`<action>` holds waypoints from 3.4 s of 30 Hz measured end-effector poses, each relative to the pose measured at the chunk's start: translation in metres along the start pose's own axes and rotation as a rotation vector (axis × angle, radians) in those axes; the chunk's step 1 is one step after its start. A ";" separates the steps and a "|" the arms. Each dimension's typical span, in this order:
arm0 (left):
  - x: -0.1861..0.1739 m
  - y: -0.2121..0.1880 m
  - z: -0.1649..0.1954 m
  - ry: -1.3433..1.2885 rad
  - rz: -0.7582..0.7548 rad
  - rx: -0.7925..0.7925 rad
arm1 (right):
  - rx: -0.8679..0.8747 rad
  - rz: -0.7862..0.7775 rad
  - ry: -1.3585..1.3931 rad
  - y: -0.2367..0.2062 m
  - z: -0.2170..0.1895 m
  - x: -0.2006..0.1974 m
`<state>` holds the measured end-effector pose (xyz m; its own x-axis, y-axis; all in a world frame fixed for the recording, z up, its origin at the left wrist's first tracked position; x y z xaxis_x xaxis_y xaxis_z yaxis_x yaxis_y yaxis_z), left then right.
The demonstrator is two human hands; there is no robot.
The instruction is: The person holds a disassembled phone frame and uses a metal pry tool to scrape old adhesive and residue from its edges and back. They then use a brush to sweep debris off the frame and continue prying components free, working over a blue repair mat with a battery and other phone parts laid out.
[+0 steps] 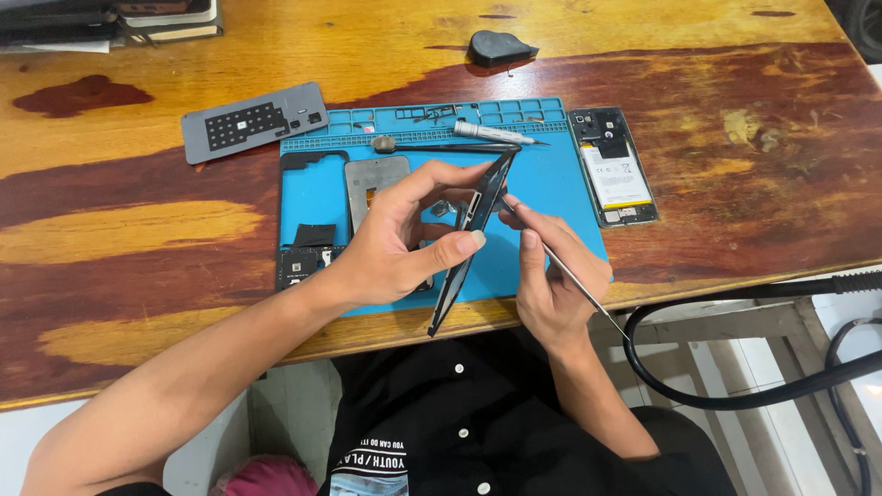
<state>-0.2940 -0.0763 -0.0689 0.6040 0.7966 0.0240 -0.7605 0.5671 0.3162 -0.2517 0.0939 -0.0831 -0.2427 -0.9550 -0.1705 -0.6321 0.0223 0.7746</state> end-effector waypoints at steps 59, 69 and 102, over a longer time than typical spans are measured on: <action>-0.012 0.006 -0.014 0.030 0.066 0.083 | -0.225 -0.209 -0.311 0.005 -0.022 0.009; -0.008 0.005 -0.011 0.027 0.076 0.063 | -0.151 -0.178 -0.268 -0.007 -0.013 0.004; -0.010 0.005 -0.008 0.018 0.050 -0.002 | -0.145 -0.184 -0.228 -0.007 -0.014 0.009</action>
<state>-0.3054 -0.0797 -0.0755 0.5608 0.8277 0.0229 -0.7903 0.5268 0.3128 -0.2395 0.0806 -0.0816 -0.3030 -0.8481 -0.4347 -0.5733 -0.2021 0.7940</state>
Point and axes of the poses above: each hand's wrist, its own y-axis towards the middle knuckle, its own x-axis out of the palm, z = x × y, the point moved 6 cm from there along y, towards the middle knuckle, and after that the axes turned 5 degrees about -x, right-handed, at the moved point
